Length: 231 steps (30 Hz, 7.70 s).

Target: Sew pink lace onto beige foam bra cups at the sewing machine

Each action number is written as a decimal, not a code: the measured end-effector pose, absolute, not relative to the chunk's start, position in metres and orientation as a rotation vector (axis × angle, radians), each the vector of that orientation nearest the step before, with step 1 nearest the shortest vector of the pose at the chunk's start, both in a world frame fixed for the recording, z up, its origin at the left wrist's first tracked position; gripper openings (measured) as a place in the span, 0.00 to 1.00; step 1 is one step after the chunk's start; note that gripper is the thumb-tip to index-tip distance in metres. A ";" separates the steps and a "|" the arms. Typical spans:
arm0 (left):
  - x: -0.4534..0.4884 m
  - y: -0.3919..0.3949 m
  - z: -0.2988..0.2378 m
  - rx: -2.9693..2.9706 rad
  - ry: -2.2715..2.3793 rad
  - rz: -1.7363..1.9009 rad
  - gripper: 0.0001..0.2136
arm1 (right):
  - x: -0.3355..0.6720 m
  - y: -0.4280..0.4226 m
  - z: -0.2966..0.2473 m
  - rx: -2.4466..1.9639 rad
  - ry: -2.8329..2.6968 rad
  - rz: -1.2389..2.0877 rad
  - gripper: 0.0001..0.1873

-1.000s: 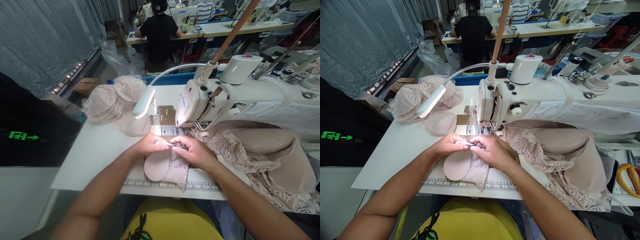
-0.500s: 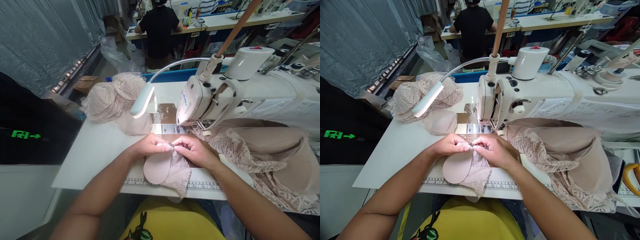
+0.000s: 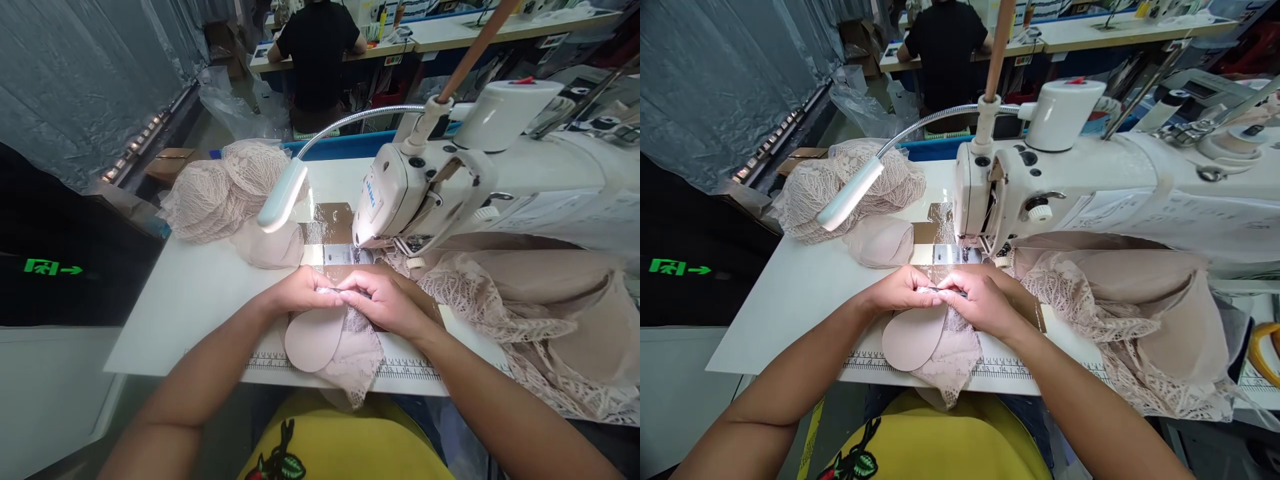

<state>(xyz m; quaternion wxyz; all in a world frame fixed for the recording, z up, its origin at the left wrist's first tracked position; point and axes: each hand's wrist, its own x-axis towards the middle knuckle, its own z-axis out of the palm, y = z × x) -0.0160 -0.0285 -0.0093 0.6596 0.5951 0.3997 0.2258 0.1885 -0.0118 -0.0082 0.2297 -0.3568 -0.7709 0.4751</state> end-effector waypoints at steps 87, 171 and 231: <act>-0.036 -0.023 -0.003 1.398 0.996 0.492 0.11 | 0.184 -0.001 -0.003 -1.020 -2.147 1.257 0.15; -0.044 -0.022 -0.002 1.213 0.918 0.533 0.16 | 0.172 -0.008 -0.012 -1.073 -1.791 1.679 0.13; -0.033 -0.027 -0.004 1.221 0.963 0.536 0.13 | 0.180 -0.003 -0.003 -0.970 -1.933 1.621 0.16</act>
